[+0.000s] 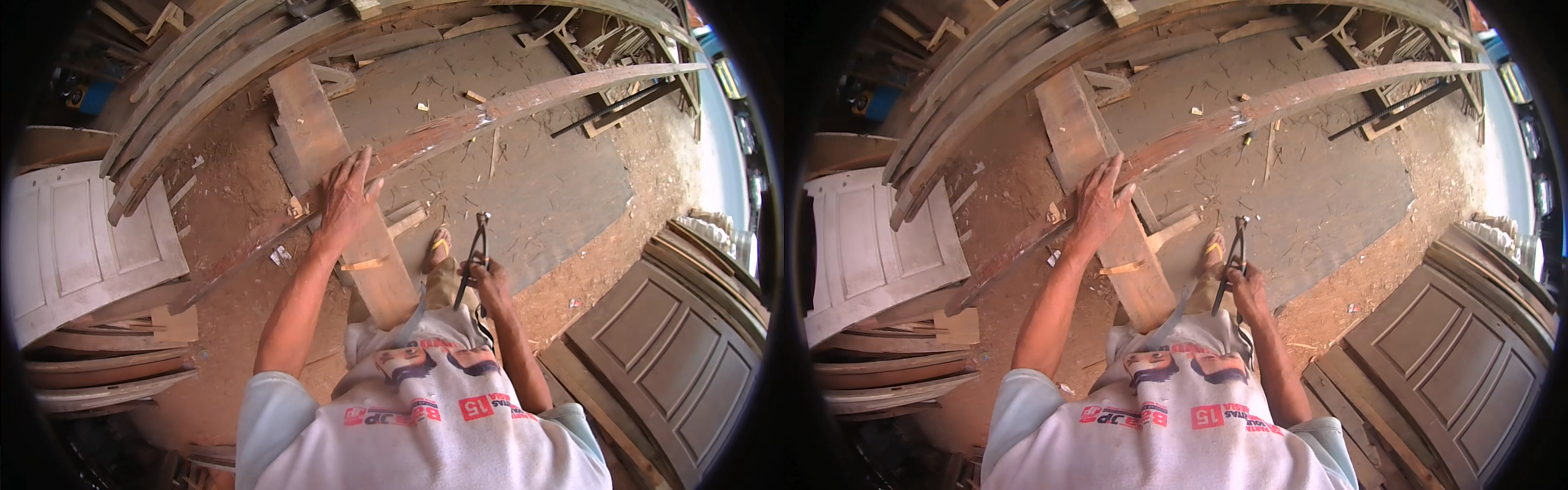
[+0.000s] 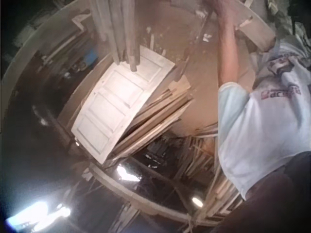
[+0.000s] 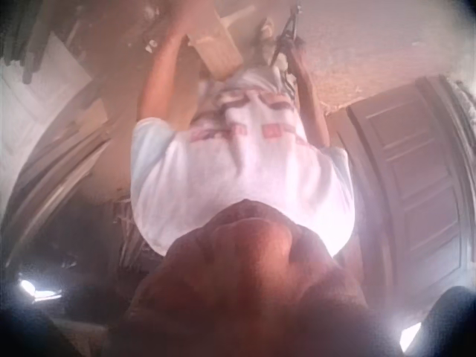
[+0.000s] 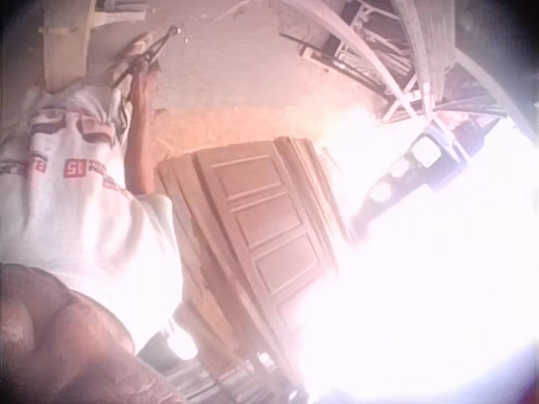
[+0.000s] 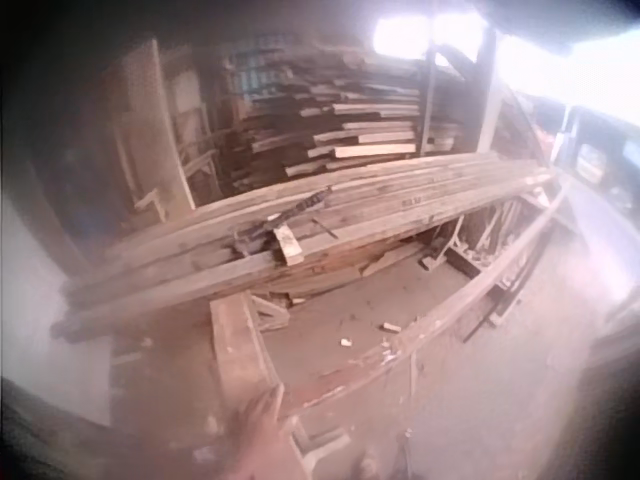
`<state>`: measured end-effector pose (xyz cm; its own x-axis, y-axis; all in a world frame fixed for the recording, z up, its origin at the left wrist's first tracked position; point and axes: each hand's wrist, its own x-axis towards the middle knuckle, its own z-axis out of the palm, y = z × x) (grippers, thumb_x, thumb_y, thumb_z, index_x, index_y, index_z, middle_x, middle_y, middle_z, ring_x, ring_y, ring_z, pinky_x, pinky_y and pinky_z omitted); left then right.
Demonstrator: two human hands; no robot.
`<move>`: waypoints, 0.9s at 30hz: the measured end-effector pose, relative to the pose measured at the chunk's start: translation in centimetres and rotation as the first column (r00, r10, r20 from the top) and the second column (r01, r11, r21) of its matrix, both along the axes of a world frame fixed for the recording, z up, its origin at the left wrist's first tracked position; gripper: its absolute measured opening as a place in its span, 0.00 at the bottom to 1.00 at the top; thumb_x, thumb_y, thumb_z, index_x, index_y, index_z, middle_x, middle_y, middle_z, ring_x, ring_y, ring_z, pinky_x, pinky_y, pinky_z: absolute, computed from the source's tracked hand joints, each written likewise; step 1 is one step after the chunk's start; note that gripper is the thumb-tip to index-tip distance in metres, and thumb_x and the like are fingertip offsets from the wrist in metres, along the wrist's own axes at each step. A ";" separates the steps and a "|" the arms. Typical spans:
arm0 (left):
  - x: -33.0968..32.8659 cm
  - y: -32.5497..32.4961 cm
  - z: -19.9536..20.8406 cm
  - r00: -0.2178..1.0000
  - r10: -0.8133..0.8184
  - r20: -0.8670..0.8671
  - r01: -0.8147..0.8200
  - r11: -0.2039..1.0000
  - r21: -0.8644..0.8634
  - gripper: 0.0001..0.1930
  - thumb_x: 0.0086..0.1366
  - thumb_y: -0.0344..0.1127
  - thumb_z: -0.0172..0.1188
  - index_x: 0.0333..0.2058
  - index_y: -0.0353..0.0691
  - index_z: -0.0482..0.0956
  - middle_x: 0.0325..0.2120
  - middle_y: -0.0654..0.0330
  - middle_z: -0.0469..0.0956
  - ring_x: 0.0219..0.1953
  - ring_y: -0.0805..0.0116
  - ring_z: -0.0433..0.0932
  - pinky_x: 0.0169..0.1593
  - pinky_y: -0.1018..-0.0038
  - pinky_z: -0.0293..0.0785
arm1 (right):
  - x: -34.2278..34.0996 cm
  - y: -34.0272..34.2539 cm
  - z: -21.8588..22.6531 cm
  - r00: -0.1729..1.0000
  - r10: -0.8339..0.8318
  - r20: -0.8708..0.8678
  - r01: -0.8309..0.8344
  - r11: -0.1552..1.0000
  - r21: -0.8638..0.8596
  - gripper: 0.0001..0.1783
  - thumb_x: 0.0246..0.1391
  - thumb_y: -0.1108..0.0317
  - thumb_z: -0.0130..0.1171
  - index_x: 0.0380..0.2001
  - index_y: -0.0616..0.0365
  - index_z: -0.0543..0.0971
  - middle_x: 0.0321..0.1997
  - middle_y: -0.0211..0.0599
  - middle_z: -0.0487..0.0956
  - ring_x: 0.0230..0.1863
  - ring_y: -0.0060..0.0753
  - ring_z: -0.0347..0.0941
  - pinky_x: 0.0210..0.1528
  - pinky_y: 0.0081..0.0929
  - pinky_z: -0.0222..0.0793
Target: The person uses pliers to remove nails from a wooden plank. The person repeatedly positions the pliers on the nail heads and pulls them out, then discards the nails and moves the plank.
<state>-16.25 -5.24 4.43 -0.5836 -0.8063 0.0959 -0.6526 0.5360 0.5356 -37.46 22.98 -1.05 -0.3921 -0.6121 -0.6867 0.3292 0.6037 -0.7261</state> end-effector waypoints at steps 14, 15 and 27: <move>1.0 -0.7 -2.5 0.994 -0.086 0.060 0.096 0.978 -0.186 0.30 0.70 0.35 0.64 0.70 0.51 0.68 0.59 0.48 0.71 0.60 0.45 0.72 0.63 0.49 0.65 | 4.0 -1.6 0.6 0.987 0.156 -0.038 -0.157 0.986 -0.047 0.24 0.69 0.69 0.51 0.61 0.75 0.71 0.48 0.48 0.83 0.48 0.39 0.84 0.52 0.36 0.81; 0.9 -0.7 -2.5 0.994 -0.087 0.073 0.099 0.977 -0.190 0.31 0.70 0.35 0.63 0.70 0.52 0.67 0.59 0.48 0.71 0.60 0.45 0.72 0.63 0.48 0.65 | 3.3 -2.2 0.5 0.984 0.168 -0.061 -0.171 0.984 -0.053 0.24 0.69 0.68 0.51 0.61 0.75 0.71 0.48 0.48 0.83 0.47 0.39 0.84 0.51 0.36 0.81; 0.2 0.0 -1.8 0.990 -0.073 0.122 0.097 0.975 -0.201 0.35 0.70 0.31 0.62 0.73 0.56 0.62 0.58 0.49 0.70 0.59 0.45 0.71 0.63 0.47 0.64 | -3.8 -15.2 5.1 0.961 -0.071 -0.265 -0.012 0.954 -0.299 0.21 0.71 0.61 0.52 0.52 0.72 0.76 0.39 0.43 0.85 0.39 0.33 0.84 0.43 0.31 0.81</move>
<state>-16.03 -5.24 2.60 -0.6658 -0.7230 0.1845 -0.6496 0.6833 0.3334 -41.27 7.80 4.08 -0.5585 -0.7555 -0.3426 0.1101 0.3418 -0.9333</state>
